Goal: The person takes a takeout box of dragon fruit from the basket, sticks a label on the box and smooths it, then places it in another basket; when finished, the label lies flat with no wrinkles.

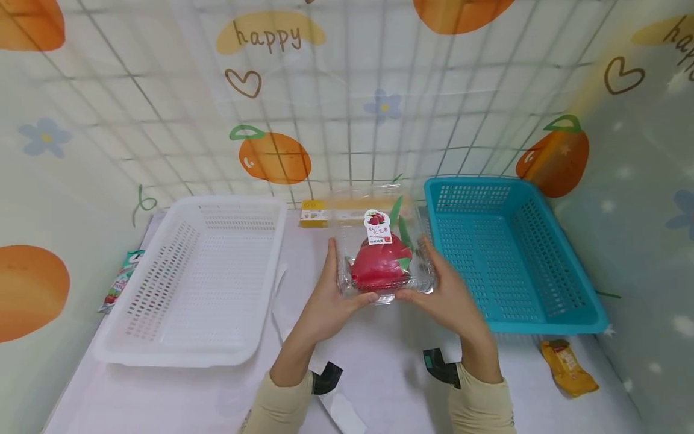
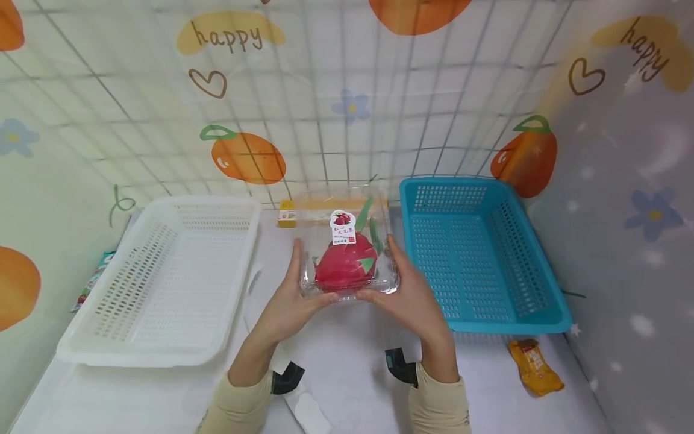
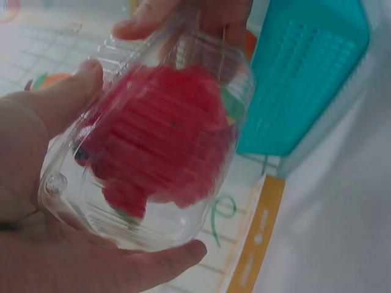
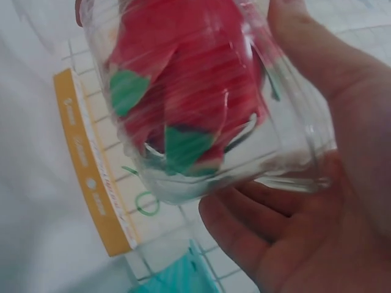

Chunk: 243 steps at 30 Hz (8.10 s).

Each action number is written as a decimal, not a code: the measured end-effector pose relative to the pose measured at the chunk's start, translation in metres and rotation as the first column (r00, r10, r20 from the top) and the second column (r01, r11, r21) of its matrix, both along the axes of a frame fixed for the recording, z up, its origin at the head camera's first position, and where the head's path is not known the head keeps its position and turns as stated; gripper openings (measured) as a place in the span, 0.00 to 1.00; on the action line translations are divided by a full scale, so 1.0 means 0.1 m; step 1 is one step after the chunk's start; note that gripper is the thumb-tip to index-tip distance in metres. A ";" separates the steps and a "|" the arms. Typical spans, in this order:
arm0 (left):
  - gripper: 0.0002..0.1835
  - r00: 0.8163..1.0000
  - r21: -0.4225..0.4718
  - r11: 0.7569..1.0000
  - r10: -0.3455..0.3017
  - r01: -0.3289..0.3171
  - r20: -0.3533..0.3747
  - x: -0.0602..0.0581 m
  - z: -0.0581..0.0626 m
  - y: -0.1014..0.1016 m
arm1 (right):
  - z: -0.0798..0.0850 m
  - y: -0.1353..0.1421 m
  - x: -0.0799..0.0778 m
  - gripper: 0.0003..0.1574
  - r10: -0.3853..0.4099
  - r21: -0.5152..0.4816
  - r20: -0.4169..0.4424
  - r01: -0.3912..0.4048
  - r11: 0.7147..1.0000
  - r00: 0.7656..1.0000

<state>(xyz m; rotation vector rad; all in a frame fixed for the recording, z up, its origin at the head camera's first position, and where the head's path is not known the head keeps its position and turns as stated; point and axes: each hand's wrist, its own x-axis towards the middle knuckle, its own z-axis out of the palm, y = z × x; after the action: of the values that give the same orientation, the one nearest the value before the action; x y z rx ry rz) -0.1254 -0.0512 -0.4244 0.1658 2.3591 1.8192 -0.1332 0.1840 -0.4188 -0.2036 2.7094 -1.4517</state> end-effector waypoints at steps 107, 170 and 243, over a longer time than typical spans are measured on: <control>0.65 0.972 -0.305 0.936 -0.216 0.178 -0.095 -0.27 0.04 1.75 | 0.11 0.96 0.18 0.58 -0.693 -0.148 -0.010 0.685 0.714 0.721; 0.55 0.972 -0.537 0.836 -0.205 0.112 -0.117 -0.16 -0.02 2.09 | 0.02 1.04 0.13 0.58 -0.718 -0.006 0.034 0.719 0.695 0.695; 0.45 0.954 -0.830 0.555 -0.275 0.058 -0.117 -0.16 0.01 2.20 | -0.07 1.03 0.04 0.49 -0.648 0.173 0.096 0.629 0.758 0.755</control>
<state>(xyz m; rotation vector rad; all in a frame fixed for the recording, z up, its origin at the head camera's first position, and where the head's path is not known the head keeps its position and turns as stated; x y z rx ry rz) -0.1410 0.1683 -0.4236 0.4794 2.9472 0.4631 -0.1288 0.2873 -0.4257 0.9030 2.8555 -1.3036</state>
